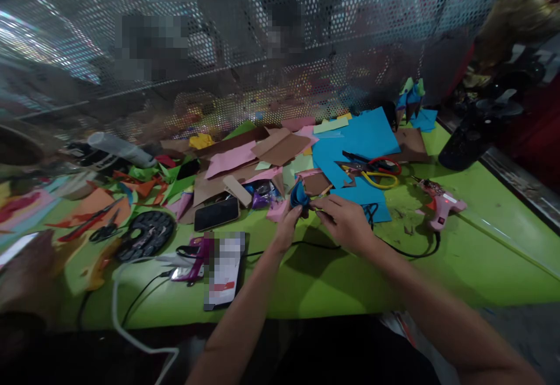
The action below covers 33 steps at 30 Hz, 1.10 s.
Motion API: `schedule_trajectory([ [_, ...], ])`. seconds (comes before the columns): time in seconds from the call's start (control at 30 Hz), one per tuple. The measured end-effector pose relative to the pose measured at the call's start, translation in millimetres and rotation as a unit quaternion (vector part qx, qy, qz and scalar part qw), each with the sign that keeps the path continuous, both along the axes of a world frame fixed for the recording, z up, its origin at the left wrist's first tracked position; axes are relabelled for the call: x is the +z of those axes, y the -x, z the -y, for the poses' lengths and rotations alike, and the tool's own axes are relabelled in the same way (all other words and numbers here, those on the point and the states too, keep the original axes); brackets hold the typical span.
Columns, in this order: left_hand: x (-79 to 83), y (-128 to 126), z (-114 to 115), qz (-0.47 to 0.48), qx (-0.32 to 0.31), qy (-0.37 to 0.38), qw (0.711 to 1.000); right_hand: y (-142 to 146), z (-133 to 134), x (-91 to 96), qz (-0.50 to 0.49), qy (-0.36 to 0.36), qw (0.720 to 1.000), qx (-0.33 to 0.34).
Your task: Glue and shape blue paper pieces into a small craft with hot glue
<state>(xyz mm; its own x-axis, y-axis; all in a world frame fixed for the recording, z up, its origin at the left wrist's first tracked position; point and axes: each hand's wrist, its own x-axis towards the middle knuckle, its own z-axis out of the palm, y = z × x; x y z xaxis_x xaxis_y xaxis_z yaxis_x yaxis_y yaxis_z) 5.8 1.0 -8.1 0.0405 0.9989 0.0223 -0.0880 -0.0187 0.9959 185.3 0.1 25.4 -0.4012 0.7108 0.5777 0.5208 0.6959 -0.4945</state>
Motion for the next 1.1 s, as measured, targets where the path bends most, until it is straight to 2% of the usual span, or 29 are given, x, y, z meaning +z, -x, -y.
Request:
schedule_trajectory([
  [0.4,-1.7,-0.3,-1.6,0.028,0.001,-0.009,1.0,-0.2,-1.0,-3.9,-0.001,0.007,1.0,0.006],
  [0.67,1.5,-1.0,0.9,-0.007,0.001,0.005,1.0,-1.0,-0.2,-2.0,0.004,0.015,1.0,0.017],
  [1.1,-0.9,0.1,1.6,-0.037,-0.007,-0.021,0.999,-0.3,-0.5,-2.7,0.056,0.019,0.998,0.018],
])
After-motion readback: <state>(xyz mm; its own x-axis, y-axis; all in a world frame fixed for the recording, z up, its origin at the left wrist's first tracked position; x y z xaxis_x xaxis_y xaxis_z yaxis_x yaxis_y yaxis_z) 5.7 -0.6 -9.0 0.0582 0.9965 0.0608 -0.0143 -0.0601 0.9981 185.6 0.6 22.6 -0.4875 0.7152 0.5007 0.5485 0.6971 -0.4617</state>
